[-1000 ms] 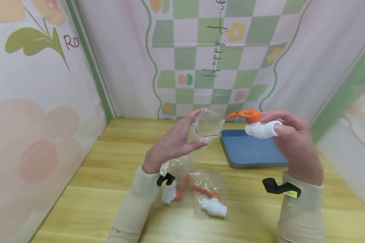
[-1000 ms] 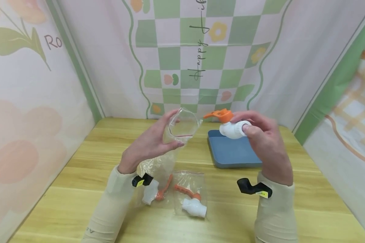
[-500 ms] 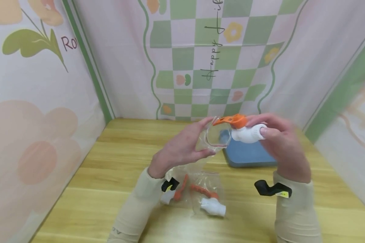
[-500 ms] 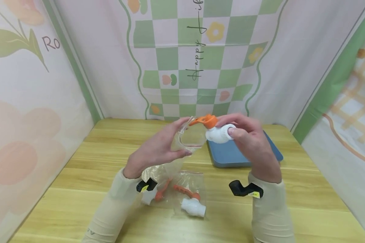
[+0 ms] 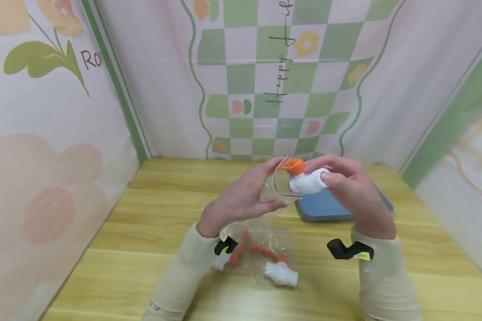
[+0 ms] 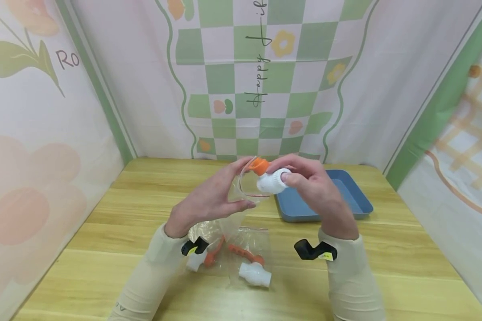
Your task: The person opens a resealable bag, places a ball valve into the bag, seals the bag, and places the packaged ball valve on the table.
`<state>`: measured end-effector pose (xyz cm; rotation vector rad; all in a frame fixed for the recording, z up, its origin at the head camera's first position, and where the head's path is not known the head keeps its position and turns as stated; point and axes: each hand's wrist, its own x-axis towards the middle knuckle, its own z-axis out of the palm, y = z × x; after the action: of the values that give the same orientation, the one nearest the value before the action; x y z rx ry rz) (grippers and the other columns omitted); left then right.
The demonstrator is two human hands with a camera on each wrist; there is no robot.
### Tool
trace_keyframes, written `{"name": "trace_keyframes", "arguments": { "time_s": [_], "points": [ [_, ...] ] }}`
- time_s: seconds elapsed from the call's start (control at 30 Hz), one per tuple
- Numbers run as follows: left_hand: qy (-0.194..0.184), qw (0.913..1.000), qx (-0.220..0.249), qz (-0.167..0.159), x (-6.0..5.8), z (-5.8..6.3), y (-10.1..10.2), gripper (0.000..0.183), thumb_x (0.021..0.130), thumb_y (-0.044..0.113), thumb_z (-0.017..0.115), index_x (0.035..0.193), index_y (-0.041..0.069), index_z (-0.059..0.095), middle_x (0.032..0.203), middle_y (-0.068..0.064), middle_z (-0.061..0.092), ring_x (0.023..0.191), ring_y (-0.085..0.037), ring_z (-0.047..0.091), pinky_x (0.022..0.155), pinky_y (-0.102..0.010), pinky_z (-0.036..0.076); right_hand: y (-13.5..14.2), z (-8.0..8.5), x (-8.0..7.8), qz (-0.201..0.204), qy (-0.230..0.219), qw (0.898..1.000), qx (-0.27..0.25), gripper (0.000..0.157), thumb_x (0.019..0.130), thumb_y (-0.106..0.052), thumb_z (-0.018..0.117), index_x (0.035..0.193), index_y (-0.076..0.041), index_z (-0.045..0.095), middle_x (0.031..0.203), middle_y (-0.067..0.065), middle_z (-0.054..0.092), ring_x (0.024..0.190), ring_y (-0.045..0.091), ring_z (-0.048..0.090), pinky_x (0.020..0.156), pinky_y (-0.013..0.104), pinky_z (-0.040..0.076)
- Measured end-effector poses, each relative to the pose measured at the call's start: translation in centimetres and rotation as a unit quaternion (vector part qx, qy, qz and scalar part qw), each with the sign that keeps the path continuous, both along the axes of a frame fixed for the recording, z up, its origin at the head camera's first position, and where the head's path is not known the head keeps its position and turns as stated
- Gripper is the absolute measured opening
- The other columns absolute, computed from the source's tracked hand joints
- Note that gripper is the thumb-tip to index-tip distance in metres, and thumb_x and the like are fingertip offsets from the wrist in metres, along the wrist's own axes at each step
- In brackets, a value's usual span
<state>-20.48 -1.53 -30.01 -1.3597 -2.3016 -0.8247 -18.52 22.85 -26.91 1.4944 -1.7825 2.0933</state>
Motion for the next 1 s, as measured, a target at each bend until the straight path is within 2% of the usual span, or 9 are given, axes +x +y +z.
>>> {"name": "trace_keyframes", "arguments": {
  "time_s": [0.23, 0.4, 0.6, 0.77, 0.9, 1.0],
  "points": [
    [0.002, 0.9999, -0.002, 0.012, 0.1, -0.2, 0.1, 0.09, 0.084, 0.034, 0.078, 0.15, 0.004, 0.026, 0.14, -0.007, 0.05, 0.123, -0.018, 0.05, 0.108, -0.03, 0.041, -0.5, -0.1, 0.1, -0.047, -0.032, 0.995, 0.082, 0.033, 0.097, 0.008, 0.038, 0.112, -0.003, 0.065, 0.11, 0.005, 0.066, 0.092, 0.017, 0.062, 0.079, 0.023, 0.053],
    [0.003, 0.9998, 0.001, 0.022, 0.2, -0.3, 0.4, 0.088, 0.084, 0.036, 0.078, 0.149, 0.004, 0.028, 0.138, -0.007, 0.052, 0.12, -0.017, 0.051, 0.106, -0.029, 0.043, -0.8, 0.0, 0.3, -0.095, -0.053, 0.983, 0.146, 0.026, 0.099, 0.001, 0.044, 0.109, -0.007, 0.066, 0.112, 0.002, 0.066, 0.097, 0.016, 0.06, 0.081, 0.024, 0.051],
    [0.032, 0.9991, 0.021, 0.019, 0.3, -0.3, 0.6, 0.084, 0.084, 0.037, 0.078, 0.146, 0.002, 0.034, 0.135, -0.009, 0.054, 0.12, -0.017, 0.054, 0.106, -0.027, 0.044, -1.2, 0.0, 0.5, -0.128, -0.043, 0.971, 0.199, 0.02, 0.099, -0.004, 0.049, 0.11, -0.007, 0.066, 0.107, 0.001, 0.067, 0.091, 0.016, 0.063, 0.077, 0.025, 0.052],
    [0.047, 0.998, 0.041, 0.014, 0.5, -0.4, 0.8, 0.074, 0.084, 0.035, 0.078, 0.139, 0.001, 0.042, 0.13, -0.008, 0.058, 0.111, -0.014, 0.058, 0.098, -0.019, 0.046, -1.6, -0.4, 0.2, -0.163, 0.004, 0.971, 0.176, 0.023, 0.097, 0.002, 0.05, 0.11, -0.008, 0.067, 0.11, -0.002, 0.067, 0.095, 0.012, 0.062, 0.073, 0.021, 0.052],
    [0.051, 0.9966, 0.064, 0.006, 0.6, -0.3, 0.9, 0.07, 0.083, 0.031, 0.08, 0.135, 0.002, 0.044, 0.127, -0.008, 0.059, 0.108, -0.013, 0.059, 0.097, -0.016, 0.047, -2.3, -0.6, 0.4, -0.189, 0.035, 0.971, 0.142, 0.02, 0.096, 0.004, 0.052, 0.111, 0.001, 0.065, 0.11, -0.004, 0.068, 0.093, 0.009, 0.063, 0.07, 0.018, 0.052],
    [0.052, 0.9946, 0.09, 0.01, 0.7, -0.3, 0.9, 0.067, 0.081, 0.026, 0.082, 0.132, 0.001, 0.046, 0.124, -0.009, 0.06, 0.104, -0.014, 0.061, 0.094, -0.016, 0.048, -2.9, -0.7, 0.9, -0.237, 0.074, 0.96, 0.131, 0.018, 0.096, 0.002, 0.055, 0.112, 0.004, 0.064, 0.108, -0.009, 0.067, 0.088, 0.006, 0.064, 0.071, 0.016, 0.052]
  ]
}}
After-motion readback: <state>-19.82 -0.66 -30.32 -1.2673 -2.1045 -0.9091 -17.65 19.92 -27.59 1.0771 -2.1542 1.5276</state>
